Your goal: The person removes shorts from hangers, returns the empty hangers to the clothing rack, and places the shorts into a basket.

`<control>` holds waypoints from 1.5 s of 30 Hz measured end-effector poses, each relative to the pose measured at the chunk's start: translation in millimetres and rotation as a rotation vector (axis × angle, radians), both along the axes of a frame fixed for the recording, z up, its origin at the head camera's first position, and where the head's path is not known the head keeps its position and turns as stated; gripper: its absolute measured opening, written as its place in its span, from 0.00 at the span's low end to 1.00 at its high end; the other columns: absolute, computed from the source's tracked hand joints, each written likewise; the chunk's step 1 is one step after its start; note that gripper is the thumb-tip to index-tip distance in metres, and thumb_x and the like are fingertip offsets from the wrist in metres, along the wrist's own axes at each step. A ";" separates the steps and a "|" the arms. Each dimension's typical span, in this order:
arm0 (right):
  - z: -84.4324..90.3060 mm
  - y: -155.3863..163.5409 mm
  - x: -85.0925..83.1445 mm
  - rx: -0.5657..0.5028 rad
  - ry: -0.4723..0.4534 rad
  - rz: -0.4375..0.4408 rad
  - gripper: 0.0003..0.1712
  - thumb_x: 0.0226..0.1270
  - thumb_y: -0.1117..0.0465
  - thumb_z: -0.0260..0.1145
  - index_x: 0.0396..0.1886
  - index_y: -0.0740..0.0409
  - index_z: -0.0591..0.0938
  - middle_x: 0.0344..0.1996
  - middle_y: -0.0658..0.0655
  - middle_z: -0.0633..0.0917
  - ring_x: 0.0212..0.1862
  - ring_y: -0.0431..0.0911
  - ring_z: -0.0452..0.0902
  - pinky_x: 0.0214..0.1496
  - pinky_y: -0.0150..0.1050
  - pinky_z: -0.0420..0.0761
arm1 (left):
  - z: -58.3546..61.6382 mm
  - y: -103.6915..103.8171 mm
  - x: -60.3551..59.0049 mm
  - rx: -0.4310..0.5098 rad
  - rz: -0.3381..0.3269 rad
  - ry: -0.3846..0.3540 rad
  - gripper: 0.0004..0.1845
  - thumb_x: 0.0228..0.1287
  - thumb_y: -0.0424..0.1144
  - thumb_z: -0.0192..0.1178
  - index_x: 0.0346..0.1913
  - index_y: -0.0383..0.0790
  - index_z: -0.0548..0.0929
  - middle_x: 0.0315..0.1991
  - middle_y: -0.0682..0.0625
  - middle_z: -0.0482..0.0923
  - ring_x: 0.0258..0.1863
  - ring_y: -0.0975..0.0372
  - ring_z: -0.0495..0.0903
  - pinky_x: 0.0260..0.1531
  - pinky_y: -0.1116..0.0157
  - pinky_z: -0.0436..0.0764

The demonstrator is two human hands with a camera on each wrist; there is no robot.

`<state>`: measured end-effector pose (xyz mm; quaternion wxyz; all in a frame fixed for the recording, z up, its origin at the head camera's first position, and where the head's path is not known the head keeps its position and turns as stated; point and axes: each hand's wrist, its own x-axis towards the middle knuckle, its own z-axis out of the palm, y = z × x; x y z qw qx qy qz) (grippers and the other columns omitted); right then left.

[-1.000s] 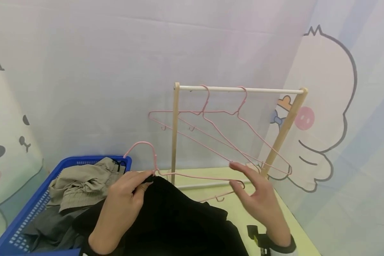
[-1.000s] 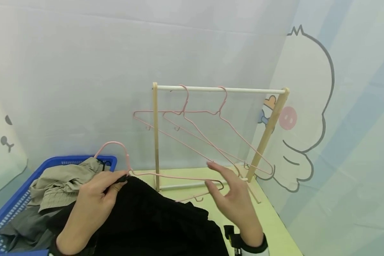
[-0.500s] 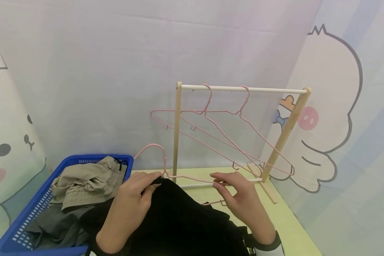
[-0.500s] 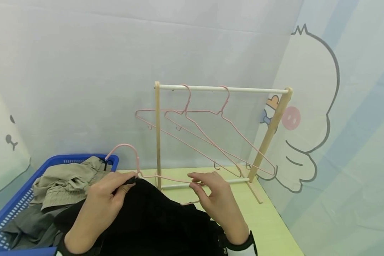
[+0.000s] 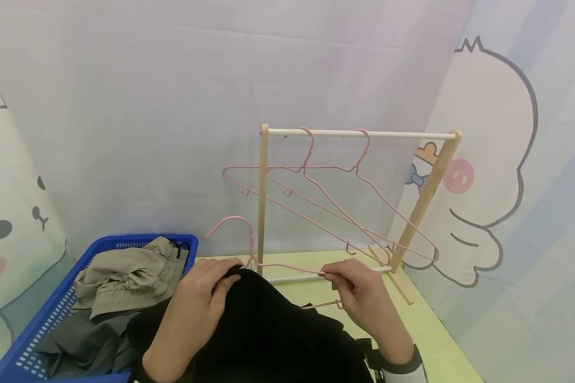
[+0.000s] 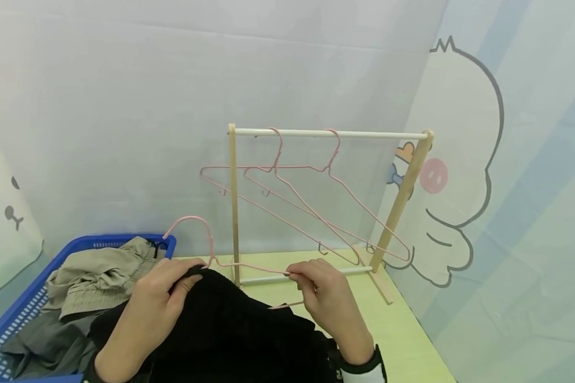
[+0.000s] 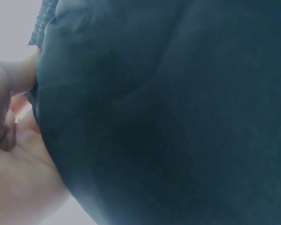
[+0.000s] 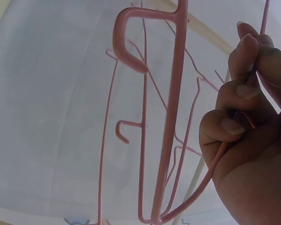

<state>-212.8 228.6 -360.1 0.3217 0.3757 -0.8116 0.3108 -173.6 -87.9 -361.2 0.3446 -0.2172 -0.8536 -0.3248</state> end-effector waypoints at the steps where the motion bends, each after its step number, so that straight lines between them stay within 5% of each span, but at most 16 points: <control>1: 0.4 2.5 -0.1 -0.005 0.004 -0.002 0.16 0.61 0.78 0.72 0.43 0.56 0.89 0.34 0.49 0.87 0.30 0.37 0.71 0.32 0.23 0.70 | 0.0 -0.4 -0.1 0.000 -0.001 -0.002 0.17 0.67 0.30 0.69 0.56 0.48 0.87 0.45 0.57 0.85 0.45 0.64 0.81 0.38 0.62 0.81; 18: 14.3 58.2 7.3 -0.113 0.062 -0.138 0.18 0.56 0.84 0.71 0.40 0.60 0.89 0.27 0.48 0.84 0.25 0.31 0.69 0.26 0.22 0.67 | -2.9 -10.4 -3.9 -0.012 0.029 -0.009 0.17 0.66 0.31 0.70 0.56 0.49 0.87 0.46 0.56 0.87 0.44 0.63 0.80 0.38 0.59 0.81; 26: 15.2 79.8 12.4 -0.137 0.011 -0.209 0.17 0.57 0.84 0.70 0.38 0.61 0.89 0.27 0.46 0.84 0.26 0.29 0.69 0.25 0.23 0.67 | -4.0 -13.6 -5.1 -0.007 0.029 -0.060 0.18 0.69 0.33 0.68 0.59 0.52 0.86 0.47 0.56 0.87 0.47 0.61 0.82 0.40 0.56 0.82; 36: 19.5 107.7 22.0 -0.174 0.064 -0.232 0.19 0.53 0.87 0.70 0.38 0.64 0.90 0.31 0.42 0.87 0.26 0.29 0.72 0.24 0.23 0.69 | -0.4 -17.5 -2.6 -0.014 0.047 -0.181 0.17 0.72 0.33 0.65 0.60 0.49 0.86 0.49 0.53 0.87 0.49 0.56 0.83 0.41 0.54 0.82; 41: 20.2 126.6 33.3 -0.203 0.022 -0.325 0.16 0.55 0.86 0.70 0.38 0.66 0.90 0.32 0.33 0.86 0.26 0.28 0.71 0.23 0.24 0.68 | -0.2 -18.8 -2.6 -0.029 0.065 -0.187 0.17 0.72 0.33 0.65 0.60 0.49 0.86 0.49 0.52 0.87 0.47 0.56 0.83 0.37 0.56 0.80; 45: 22.7 138.2 46.2 -0.257 -0.086 -0.497 0.12 0.61 0.80 0.71 0.39 0.64 0.91 0.29 0.27 0.84 0.25 0.29 0.71 0.20 0.26 0.66 | -1.4 -21.5 -3.3 -0.033 0.082 -0.192 0.16 0.72 0.32 0.65 0.59 0.48 0.86 0.49 0.51 0.87 0.44 0.58 0.84 0.34 0.58 0.79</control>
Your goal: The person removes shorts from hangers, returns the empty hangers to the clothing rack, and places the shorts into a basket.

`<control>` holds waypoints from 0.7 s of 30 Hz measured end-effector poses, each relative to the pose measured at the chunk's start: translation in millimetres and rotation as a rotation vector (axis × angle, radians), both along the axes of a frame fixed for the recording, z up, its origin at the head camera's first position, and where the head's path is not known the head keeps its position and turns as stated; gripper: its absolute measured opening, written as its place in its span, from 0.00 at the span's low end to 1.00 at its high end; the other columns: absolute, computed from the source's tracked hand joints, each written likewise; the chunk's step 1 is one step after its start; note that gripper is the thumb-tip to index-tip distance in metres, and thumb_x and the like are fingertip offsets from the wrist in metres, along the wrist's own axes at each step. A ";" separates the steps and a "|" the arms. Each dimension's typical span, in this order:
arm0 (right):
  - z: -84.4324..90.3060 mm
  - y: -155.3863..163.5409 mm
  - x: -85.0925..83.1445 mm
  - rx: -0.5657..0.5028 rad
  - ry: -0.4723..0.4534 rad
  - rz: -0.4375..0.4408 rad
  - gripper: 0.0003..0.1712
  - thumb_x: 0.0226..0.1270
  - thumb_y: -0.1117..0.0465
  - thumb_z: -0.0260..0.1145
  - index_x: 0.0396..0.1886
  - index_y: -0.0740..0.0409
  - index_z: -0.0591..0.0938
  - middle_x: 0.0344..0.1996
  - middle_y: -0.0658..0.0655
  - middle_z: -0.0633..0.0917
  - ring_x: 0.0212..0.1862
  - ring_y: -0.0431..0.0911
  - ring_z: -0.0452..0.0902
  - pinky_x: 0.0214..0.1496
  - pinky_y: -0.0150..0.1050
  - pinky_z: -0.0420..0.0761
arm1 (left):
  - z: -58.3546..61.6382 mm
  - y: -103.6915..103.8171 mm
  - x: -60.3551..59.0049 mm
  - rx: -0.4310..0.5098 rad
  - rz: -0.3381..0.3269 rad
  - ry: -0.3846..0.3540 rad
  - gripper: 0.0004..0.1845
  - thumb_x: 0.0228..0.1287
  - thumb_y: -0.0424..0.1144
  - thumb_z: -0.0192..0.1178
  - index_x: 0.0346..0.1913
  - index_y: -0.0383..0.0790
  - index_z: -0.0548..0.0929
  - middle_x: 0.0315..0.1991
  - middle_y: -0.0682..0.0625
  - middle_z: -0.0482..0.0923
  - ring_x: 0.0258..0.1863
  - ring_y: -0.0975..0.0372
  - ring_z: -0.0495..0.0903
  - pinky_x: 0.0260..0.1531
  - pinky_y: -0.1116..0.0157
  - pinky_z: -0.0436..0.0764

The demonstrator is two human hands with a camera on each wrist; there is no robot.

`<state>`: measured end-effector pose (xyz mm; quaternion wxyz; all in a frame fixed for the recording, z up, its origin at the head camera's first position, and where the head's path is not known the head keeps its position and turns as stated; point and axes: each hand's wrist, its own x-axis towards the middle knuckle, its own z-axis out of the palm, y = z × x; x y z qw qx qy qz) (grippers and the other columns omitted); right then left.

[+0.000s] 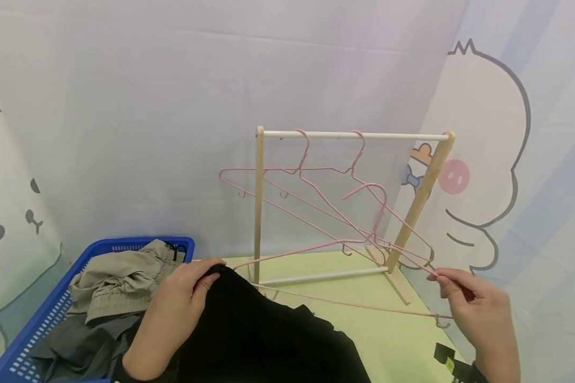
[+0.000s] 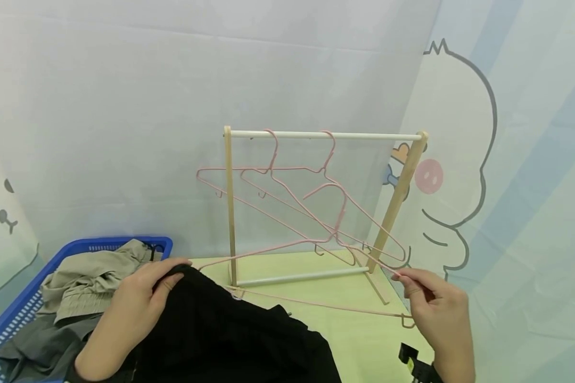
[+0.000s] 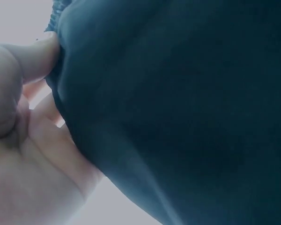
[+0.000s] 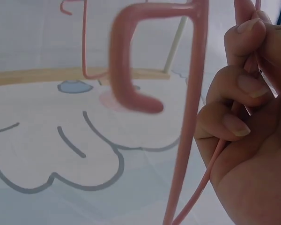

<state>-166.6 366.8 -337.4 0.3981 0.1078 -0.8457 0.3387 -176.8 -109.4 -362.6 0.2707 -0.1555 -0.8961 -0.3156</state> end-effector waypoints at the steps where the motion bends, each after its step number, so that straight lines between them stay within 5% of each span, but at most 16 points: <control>1: 0.5 2.2 3.1 -0.018 -0.033 -0.040 0.10 0.62 0.78 0.72 0.40 0.63 0.91 0.27 0.28 0.84 0.25 0.29 0.71 0.20 0.27 0.66 | -0.3 -0.6 -0.2 0.001 0.001 -0.004 0.16 0.72 0.33 0.65 0.59 0.48 0.86 0.49 0.51 0.87 0.44 0.58 0.84 0.34 0.59 0.79; 8: 3.6 15.1 18.0 -0.156 -0.136 -0.202 0.07 0.68 0.71 0.71 0.43 0.65 0.91 0.25 0.31 0.85 0.25 0.30 0.75 0.22 0.26 0.68 | -1.0 -1.9 -0.9 0.001 0.009 -0.028 0.15 0.72 0.34 0.65 0.58 0.48 0.87 0.49 0.50 0.87 0.42 0.58 0.86 0.32 0.59 0.79; 15: 5.3 17.5 21.9 -0.199 -0.158 -0.231 0.08 0.70 0.68 0.71 0.45 0.65 0.91 0.25 0.32 0.86 0.27 0.31 0.76 0.24 0.24 0.70 | 0.4 4.6 2.0 -0.003 0.006 -0.061 0.14 0.70 0.36 0.68 0.56 0.51 0.87 0.48 0.52 0.87 0.40 0.61 0.86 0.30 0.62 0.79; 21: 5.5 16.9 22.2 -0.220 -0.154 -0.232 0.08 0.70 0.68 0.71 0.45 0.64 0.91 0.26 0.33 0.86 0.27 0.31 0.75 0.22 0.26 0.67 | 2.3 11.7 6.2 -0.019 -0.025 -0.104 0.13 0.66 0.51 0.72 0.51 0.60 0.88 0.42 0.61 0.85 0.40 0.66 0.82 0.30 0.65 0.79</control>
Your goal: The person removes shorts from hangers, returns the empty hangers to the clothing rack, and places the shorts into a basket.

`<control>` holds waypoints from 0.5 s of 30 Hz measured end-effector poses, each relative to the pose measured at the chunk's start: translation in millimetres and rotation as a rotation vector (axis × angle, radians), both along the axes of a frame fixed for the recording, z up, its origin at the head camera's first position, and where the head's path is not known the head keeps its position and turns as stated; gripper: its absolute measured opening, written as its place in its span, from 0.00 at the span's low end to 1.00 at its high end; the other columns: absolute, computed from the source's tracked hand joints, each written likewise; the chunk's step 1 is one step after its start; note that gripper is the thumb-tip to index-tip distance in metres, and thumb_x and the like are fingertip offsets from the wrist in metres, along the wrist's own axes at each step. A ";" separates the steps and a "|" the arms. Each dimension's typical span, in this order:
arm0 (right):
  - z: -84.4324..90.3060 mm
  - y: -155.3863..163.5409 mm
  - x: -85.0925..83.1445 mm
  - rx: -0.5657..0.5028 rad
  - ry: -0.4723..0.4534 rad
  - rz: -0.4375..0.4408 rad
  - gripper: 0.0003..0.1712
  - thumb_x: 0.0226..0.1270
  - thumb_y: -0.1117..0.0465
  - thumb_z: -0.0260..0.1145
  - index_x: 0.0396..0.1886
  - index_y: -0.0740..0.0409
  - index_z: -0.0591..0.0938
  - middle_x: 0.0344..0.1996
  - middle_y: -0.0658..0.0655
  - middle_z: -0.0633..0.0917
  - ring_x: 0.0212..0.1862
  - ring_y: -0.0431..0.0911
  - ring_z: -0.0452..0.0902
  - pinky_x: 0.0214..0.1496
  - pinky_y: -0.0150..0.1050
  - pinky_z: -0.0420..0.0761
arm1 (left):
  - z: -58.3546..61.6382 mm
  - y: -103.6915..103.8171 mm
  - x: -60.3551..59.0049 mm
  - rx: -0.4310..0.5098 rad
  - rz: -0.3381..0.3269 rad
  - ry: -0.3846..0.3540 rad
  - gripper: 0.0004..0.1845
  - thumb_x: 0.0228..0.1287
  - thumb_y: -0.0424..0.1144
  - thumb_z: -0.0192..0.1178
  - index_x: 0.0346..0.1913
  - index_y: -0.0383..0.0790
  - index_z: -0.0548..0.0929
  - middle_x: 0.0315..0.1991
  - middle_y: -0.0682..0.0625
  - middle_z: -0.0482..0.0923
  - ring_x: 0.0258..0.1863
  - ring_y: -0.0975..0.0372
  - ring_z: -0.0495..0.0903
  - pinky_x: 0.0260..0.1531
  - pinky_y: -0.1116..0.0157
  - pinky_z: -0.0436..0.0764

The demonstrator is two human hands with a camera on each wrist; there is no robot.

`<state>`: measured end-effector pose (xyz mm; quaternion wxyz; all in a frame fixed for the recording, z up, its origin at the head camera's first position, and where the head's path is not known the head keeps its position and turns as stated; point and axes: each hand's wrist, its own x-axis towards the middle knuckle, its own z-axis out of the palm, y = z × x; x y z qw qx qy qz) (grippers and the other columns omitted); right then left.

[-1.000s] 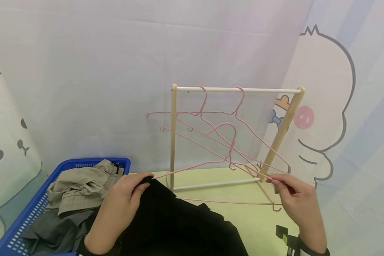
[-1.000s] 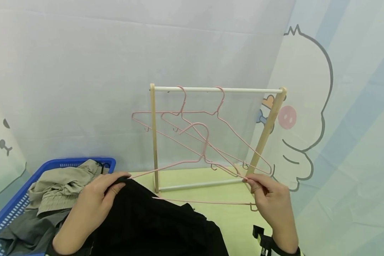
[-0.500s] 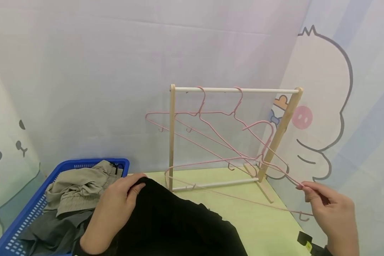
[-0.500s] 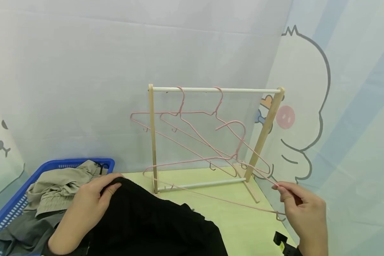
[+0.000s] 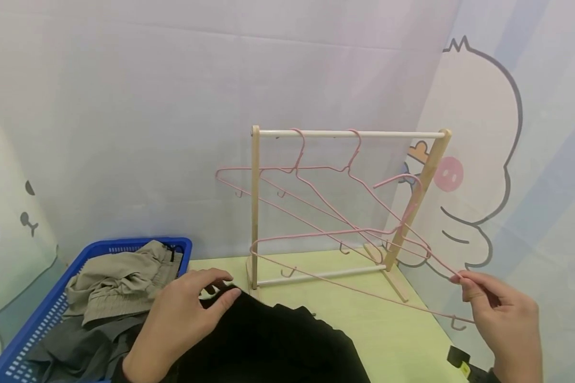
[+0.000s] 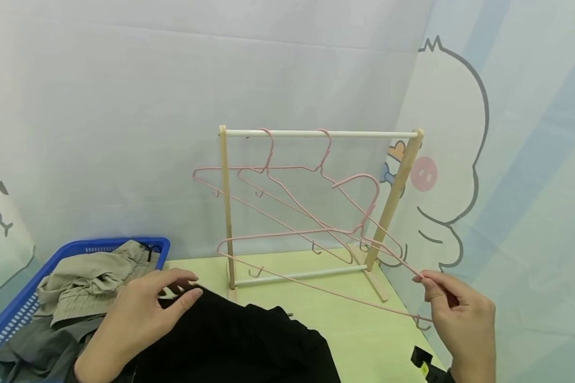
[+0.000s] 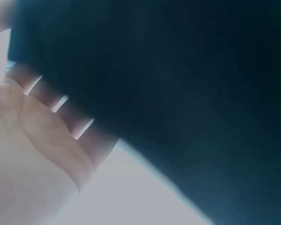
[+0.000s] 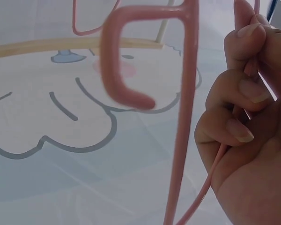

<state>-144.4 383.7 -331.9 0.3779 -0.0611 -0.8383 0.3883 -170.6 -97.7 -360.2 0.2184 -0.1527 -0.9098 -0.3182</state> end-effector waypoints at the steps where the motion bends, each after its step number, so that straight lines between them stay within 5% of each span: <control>1: -0.1 0.0 0.0 -0.005 0.001 0.001 0.08 0.70 0.68 0.71 0.45 0.65 0.91 0.26 0.33 0.86 0.27 0.31 0.75 0.22 0.27 0.67 | 0.4 0.5 0.6 0.005 -0.005 -0.001 0.12 0.65 0.53 0.72 0.50 0.62 0.88 0.40 0.63 0.84 0.40 0.67 0.82 0.30 0.66 0.79; 15: 1.3 -0.1 0.7 0.033 0.013 -0.002 0.07 0.70 0.68 0.70 0.45 0.63 0.91 0.26 0.31 0.86 0.27 0.31 0.75 0.24 0.24 0.69 | -2.0 0.8 -1.0 0.037 0.022 0.007 0.10 0.69 0.56 0.68 0.47 0.60 0.89 0.41 0.63 0.85 0.40 0.69 0.81 0.37 0.60 0.81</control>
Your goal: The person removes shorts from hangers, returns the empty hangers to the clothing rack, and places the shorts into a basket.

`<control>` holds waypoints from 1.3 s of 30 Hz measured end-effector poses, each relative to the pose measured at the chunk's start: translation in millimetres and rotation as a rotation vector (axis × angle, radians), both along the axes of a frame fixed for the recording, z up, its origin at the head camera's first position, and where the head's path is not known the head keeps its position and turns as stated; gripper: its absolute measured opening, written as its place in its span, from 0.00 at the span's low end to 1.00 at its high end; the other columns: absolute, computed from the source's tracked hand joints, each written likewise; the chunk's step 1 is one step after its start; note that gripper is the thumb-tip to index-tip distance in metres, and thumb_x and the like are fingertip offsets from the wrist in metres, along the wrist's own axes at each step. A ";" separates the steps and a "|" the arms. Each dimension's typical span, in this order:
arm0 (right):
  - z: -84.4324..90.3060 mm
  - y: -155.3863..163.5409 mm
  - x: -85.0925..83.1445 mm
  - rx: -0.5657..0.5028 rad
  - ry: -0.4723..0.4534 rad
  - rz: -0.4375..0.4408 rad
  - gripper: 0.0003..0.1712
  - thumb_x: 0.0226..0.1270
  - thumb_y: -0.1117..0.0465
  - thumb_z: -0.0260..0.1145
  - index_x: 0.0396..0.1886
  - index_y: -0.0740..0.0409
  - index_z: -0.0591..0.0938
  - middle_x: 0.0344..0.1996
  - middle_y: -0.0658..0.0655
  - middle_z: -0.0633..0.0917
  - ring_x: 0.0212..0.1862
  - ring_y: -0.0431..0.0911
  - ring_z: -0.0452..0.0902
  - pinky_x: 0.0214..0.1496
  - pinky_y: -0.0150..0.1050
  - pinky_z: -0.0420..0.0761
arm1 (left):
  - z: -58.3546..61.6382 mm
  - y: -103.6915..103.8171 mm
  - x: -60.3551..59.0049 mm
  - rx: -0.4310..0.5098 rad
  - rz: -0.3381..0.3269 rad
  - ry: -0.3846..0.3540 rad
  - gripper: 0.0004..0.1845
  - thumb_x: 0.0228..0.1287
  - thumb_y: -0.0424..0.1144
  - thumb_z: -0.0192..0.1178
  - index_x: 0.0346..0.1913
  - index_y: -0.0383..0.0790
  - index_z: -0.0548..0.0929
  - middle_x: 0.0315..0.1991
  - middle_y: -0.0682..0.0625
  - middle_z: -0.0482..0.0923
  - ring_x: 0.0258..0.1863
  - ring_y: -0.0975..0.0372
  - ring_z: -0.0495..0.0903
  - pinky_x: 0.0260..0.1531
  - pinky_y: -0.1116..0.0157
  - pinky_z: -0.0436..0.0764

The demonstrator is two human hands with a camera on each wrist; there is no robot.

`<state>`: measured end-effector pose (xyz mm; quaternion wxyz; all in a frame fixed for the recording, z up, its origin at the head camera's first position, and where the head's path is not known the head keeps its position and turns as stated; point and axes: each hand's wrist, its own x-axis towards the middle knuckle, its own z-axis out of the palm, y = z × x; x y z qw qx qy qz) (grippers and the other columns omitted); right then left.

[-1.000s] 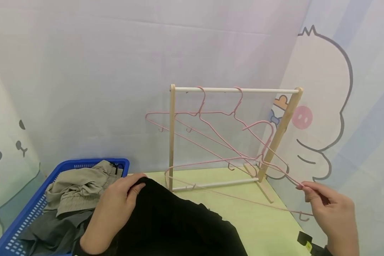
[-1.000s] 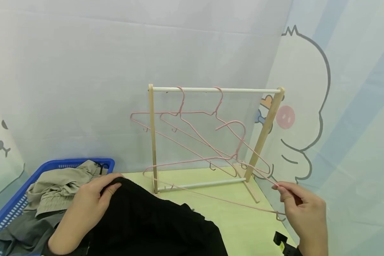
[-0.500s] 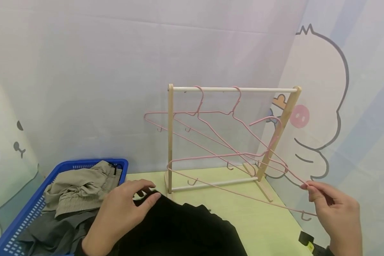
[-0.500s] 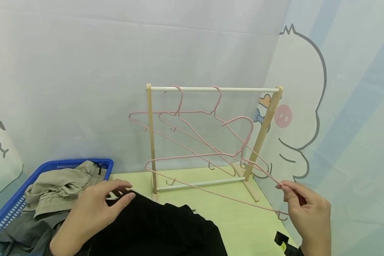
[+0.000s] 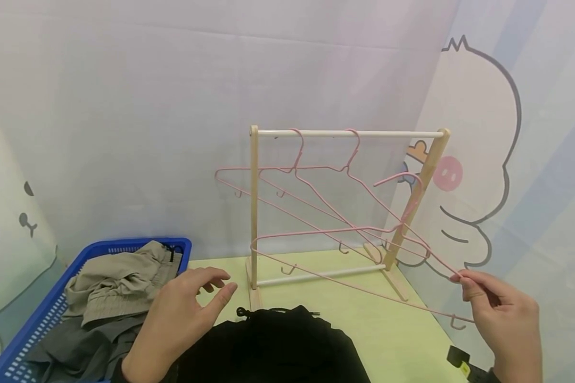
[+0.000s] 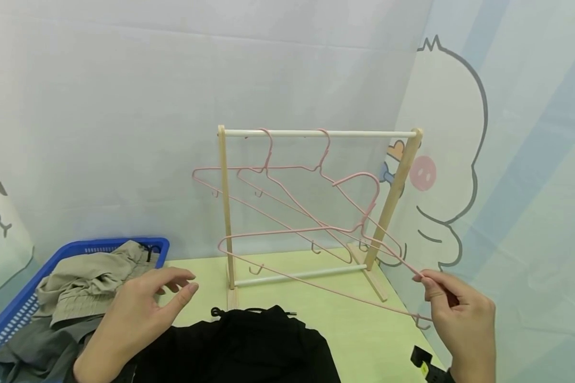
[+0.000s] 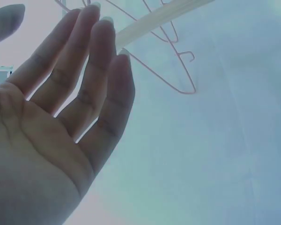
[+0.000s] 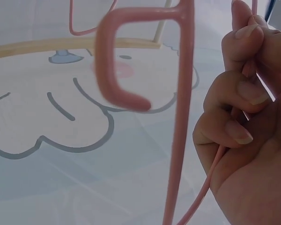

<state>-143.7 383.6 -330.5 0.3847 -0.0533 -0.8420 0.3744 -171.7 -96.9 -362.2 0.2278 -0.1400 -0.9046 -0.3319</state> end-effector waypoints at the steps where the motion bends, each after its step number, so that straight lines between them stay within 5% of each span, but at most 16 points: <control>1: 0.1 0.3 0.7 0.003 -0.006 0.000 0.08 0.70 0.68 0.70 0.45 0.63 0.91 0.27 0.31 0.86 0.27 0.31 0.75 0.24 0.24 0.69 | -0.1 0.4 0.0 -0.001 0.001 0.001 0.10 0.69 0.56 0.68 0.47 0.60 0.89 0.41 0.62 0.85 0.40 0.69 0.81 0.36 0.60 0.81; 8: 1.9 0.4 3.8 -0.016 -0.031 0.005 0.08 0.70 0.67 0.71 0.45 0.63 0.91 0.26 0.33 0.86 0.27 0.31 0.76 0.26 0.23 0.70 | -2.2 4.7 -5.2 0.004 -0.008 0.009 0.05 0.72 0.50 0.67 0.45 0.59 0.89 0.38 0.64 0.84 0.37 0.70 0.81 0.34 0.62 0.80; 14: -0.3 -2.7 8.3 0.013 0.015 0.039 0.06 0.68 0.70 0.72 0.43 0.63 0.91 0.28 0.34 0.87 0.27 0.32 0.75 0.26 0.22 0.71 | -3.1 8.4 -18.2 0.014 -0.019 -0.056 0.10 0.75 0.45 0.64 0.54 0.49 0.88 0.33 0.61 0.84 0.34 0.69 0.81 0.36 0.61 0.83; 22: 2.8 0.9 11.6 0.059 0.079 0.073 0.08 0.66 0.74 0.71 0.41 0.64 0.91 0.29 0.31 0.87 0.27 0.31 0.75 0.27 0.20 0.71 | 0.9 18.7 -58.3 0.106 -0.098 -0.111 0.24 0.79 0.45 0.58 0.72 0.40 0.75 0.51 0.44 0.87 0.47 0.54 0.86 0.48 0.53 0.86; 29: 3.8 7.4 17.6 0.041 0.030 0.029 0.07 0.70 0.69 0.71 0.44 0.62 0.91 0.28 0.30 0.85 0.26 0.32 0.75 0.24 0.24 0.70 | 3.5 34.7 -91.0 0.150 -0.084 -0.178 0.36 0.79 0.46 0.58 0.81 0.36 0.58 0.72 0.36 0.71 0.67 0.42 0.75 0.60 0.43 0.79; 39: 5.5 11.3 22.3 -0.014 0.034 0.008 0.07 0.69 0.69 0.71 0.44 0.61 0.92 0.31 0.32 0.88 0.28 0.32 0.77 0.27 0.21 0.73 | 8.3 63.5 -126.3 0.224 -0.053 -0.148 0.41 0.78 0.40 0.59 0.82 0.31 0.49 0.73 0.30 0.66 0.68 0.38 0.73 0.58 0.44 0.81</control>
